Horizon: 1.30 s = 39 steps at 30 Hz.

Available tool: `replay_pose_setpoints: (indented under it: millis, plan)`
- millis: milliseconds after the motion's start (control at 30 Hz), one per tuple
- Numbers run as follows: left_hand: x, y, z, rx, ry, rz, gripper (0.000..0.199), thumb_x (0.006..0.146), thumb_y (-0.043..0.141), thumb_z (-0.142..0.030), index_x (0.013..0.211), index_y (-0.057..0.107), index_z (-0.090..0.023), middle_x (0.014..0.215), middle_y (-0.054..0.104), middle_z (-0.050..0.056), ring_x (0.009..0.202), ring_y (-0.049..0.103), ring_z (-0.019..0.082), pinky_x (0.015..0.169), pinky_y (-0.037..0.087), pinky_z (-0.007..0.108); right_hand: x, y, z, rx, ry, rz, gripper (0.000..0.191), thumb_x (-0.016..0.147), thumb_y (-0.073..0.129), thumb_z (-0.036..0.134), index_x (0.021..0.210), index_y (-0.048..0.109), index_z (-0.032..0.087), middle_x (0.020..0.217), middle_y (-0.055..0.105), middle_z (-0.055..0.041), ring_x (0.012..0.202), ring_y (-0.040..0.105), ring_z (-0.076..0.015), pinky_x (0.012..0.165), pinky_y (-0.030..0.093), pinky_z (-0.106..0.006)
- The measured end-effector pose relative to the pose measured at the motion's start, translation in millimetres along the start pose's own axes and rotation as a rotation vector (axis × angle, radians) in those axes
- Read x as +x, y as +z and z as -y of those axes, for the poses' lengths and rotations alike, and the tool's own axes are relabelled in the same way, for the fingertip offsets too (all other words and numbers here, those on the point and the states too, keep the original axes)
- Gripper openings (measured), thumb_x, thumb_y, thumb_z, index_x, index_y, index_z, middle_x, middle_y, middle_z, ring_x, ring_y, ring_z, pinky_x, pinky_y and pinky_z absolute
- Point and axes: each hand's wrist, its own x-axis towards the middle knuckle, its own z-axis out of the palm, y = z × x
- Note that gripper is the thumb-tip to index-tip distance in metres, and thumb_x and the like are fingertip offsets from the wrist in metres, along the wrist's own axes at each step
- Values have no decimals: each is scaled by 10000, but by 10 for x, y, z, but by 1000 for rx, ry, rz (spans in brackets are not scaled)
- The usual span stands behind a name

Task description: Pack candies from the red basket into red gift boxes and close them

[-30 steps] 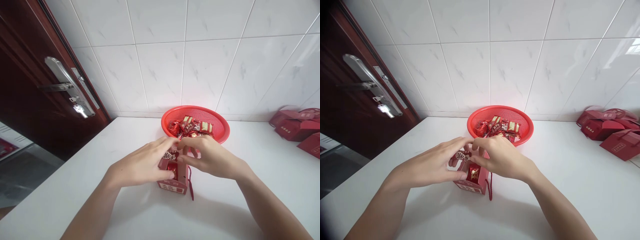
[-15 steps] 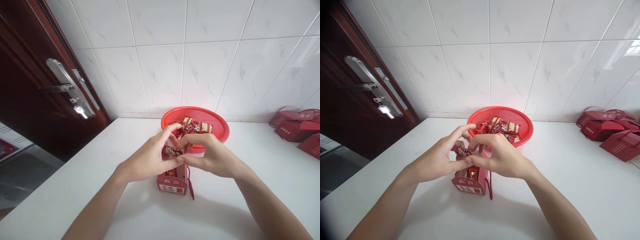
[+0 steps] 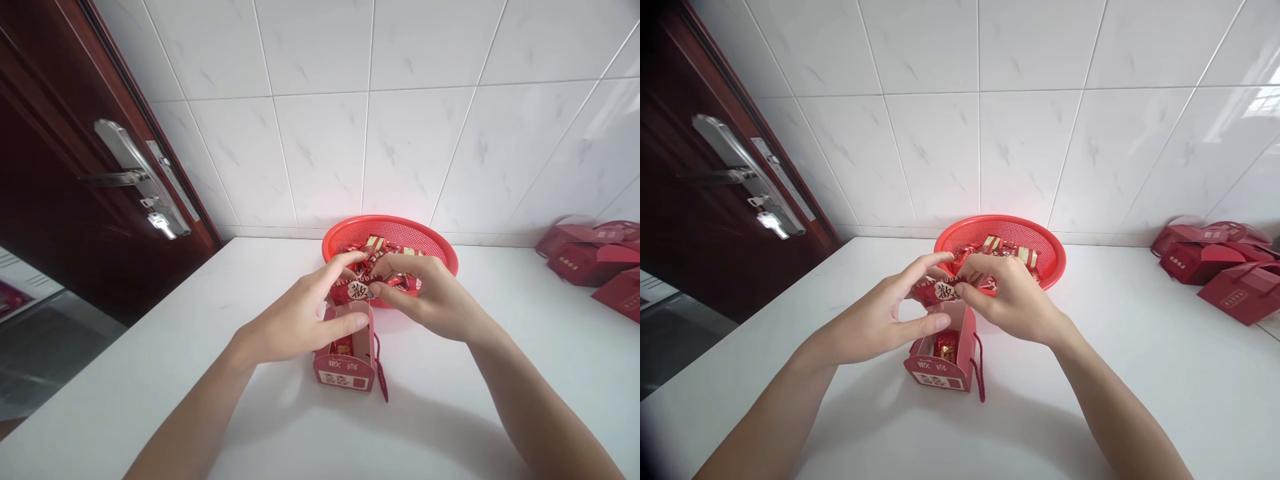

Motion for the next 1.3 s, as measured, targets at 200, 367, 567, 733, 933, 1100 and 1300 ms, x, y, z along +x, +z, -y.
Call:
replay_pose_setpoints:
  millis: [200, 367, 567, 733, 933, 1100, 1300]
  plan:
    - [2, 30, -3, 8, 13, 17, 715, 958, 643, -419, 1581, 293, -403, 1536, 502, 56, 1205, 626, 258, 938, 574, 376, -6, 59, 17, 27, 13, -21, 148, 932, 583, 189, 808, 663, 193, 782, 711, -10, 743, 642, -164, 634, 464, -278]
    - [10, 30, 15, -27, 25, 30, 693, 969, 633, -418, 1576, 299, -401, 1420, 598, 53, 1064, 681, 221, 939, 575, 385, -25, 52, 37, -30, -49, -113, 161, 942, 581, 204, 795, 647, 200, 748, 682, -11, 687, 579, -151, 603, 419, -273]
    - [12, 37, 31, -24, 30, 27, 724, 960, 640, -428, 1595, 295, -380, 1575, 480, 72, 1254, 623, 279, 966, 576, 394, -16, 64, 53, -24, -39, -69, 165, 943, 565, 186, 804, 652, 200, 739, 679, -13, 686, 583, -157, 593, 415, -275]
    - [8, 30, 25, 31, 30, 41, 752, 954, 644, -439, 1610, 285, -365, 1635, 416, 67, 1404, 508, 318, 1067, 527, 444, -6, 100, 52, -20, -27, 32, 172, 932, 545, 139, 815, 657, 197, 767, 706, -14, 703, 616, -159, 598, 432, -273]
    - [15, 6, 28, 65, 24, 60, 742, 947, 646, -446, 1602, 311, -358, 1621, 437, 53, 1377, 530, 306, 979, 564, 388, -15, 55, 49, -58, -31, -45, 153, 938, 559, 159, 855, 682, 197, 794, 724, -17, 724, 622, -161, 622, 440, -279]
    - [1, -58, 62, 155, -85, 50, 644, 952, 603, -502, 1536, 389, -334, 1485, 551, 82, 1173, 640, 280, 821, 576, 361, -30, 22, 50, -93, 8, 3, 139, 911, 577, 168, 805, 662, 195, 772, 721, -11, 710, 626, -157, 628, 441, -274]
    - [-27, -73, 66, 324, -108, 155, 280, 940, 567, -407, 1185, 628, -287, 1235, 605, 30, 964, 659, 214, 765, 519, 312, -30, 80, 37, -222, -9, 221, 151, 878, 584, 115, 754, 637, 186, 716, 684, -8, 629, 569, -136, 579, 389, -264]
